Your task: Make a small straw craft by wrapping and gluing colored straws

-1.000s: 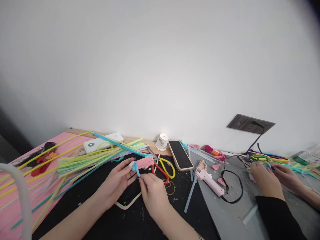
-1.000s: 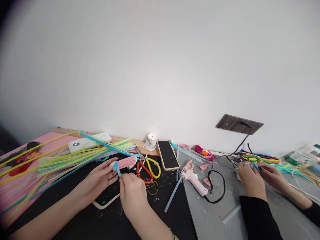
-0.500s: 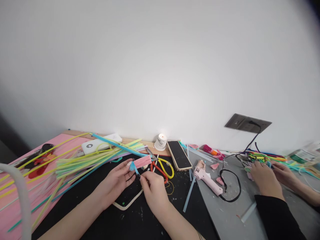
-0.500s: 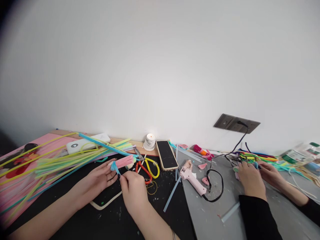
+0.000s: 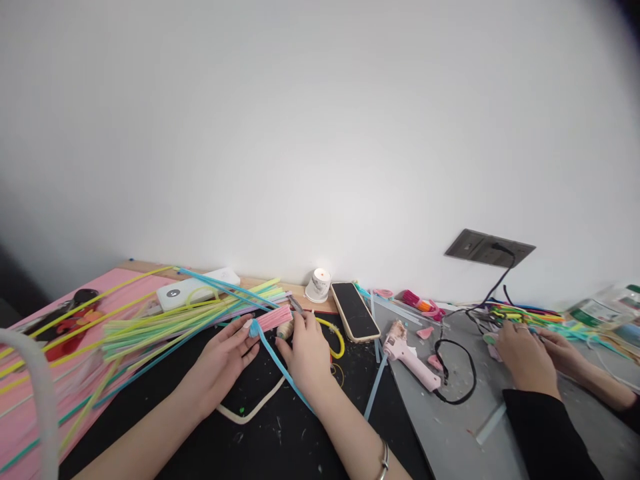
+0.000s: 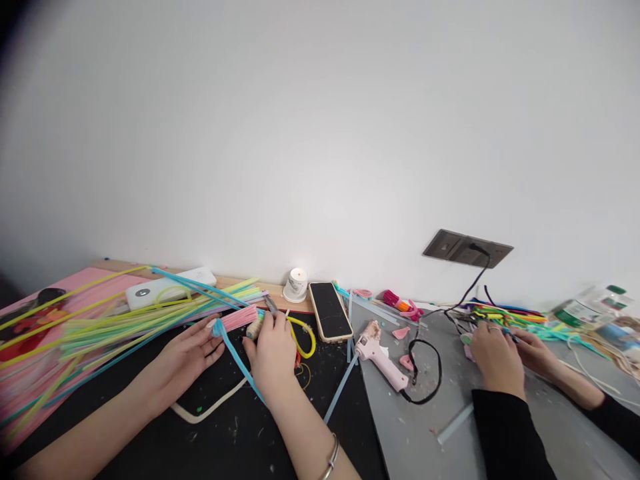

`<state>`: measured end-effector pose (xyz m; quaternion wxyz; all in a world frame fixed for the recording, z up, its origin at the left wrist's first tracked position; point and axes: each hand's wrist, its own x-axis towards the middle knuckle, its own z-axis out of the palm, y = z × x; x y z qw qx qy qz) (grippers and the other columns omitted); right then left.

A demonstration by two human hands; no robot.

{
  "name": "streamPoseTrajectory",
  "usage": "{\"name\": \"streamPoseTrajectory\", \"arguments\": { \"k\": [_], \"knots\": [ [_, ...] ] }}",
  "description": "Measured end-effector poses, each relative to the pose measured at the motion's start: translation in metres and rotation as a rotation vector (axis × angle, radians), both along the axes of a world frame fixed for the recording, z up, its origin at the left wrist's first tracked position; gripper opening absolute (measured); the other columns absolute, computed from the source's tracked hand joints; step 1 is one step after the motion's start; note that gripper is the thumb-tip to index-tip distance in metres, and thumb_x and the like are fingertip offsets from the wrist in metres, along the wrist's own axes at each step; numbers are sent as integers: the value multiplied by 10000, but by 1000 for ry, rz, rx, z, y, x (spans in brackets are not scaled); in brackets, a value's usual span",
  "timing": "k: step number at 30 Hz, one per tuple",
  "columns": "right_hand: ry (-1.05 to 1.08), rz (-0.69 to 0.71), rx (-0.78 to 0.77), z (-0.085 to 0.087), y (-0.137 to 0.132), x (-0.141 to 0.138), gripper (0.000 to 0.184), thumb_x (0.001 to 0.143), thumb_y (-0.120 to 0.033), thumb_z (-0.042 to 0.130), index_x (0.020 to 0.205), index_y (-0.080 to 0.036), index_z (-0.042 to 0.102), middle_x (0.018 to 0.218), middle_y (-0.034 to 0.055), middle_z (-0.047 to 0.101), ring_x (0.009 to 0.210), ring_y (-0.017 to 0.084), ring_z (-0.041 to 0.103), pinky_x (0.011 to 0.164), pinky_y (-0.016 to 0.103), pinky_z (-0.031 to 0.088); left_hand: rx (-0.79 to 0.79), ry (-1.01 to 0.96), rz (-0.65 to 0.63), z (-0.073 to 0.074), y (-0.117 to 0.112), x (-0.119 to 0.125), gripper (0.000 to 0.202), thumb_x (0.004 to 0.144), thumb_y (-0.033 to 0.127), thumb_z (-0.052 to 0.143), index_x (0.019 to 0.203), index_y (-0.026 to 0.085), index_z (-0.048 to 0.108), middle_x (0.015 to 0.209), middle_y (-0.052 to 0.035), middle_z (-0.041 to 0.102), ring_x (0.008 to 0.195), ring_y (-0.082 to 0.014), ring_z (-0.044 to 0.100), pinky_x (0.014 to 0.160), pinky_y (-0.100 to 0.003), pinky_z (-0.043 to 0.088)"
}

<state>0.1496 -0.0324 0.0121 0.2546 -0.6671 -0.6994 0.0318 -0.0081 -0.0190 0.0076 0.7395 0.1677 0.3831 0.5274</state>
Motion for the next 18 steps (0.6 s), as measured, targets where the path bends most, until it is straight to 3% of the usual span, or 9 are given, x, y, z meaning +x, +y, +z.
{"name": "streamPoseTrajectory", "arguments": {
  "k": [3,5,9,13,18],
  "knots": [
    [88,33,48,-5,3,4,358,719,-166,609,1075,-141,573,1087,159,596,1036,333,553,831,441,476,-5,-1,6,0,0,-1,149,838,115,594,945,209,637,831,-9,688,745,-112,650,721,-240,516],
    [268,77,78,-7,3,9,386,714,-130,567,1098,-163,543,1033,125,612,978,295,576,812,421,479,-12,-8,3,1,0,-1,139,835,127,605,943,209,634,826,-6,692,745,-112,649,722,-239,511],
    [894,177,80,-5,3,19,454,718,-106,500,1156,-218,459,1027,69,623,855,202,619,708,320,496,-15,-16,-8,0,0,-2,171,804,125,645,953,209,625,820,3,697,745,-110,647,733,-238,500],
    [1383,259,26,4,-1,24,518,675,-109,571,1156,-243,434,1094,49,598,842,164,614,659,265,494,-5,-17,-14,-2,2,-3,197,789,127,661,963,207,615,823,9,697,744,-111,646,743,-242,496],
    [1534,209,-8,12,-3,26,516,652,-153,669,1124,-238,481,1023,24,610,715,126,581,560,228,475,4,-13,-11,3,-1,-3,163,843,98,582,961,205,617,809,10,695,748,-110,646,746,-237,497]
  ]
}}
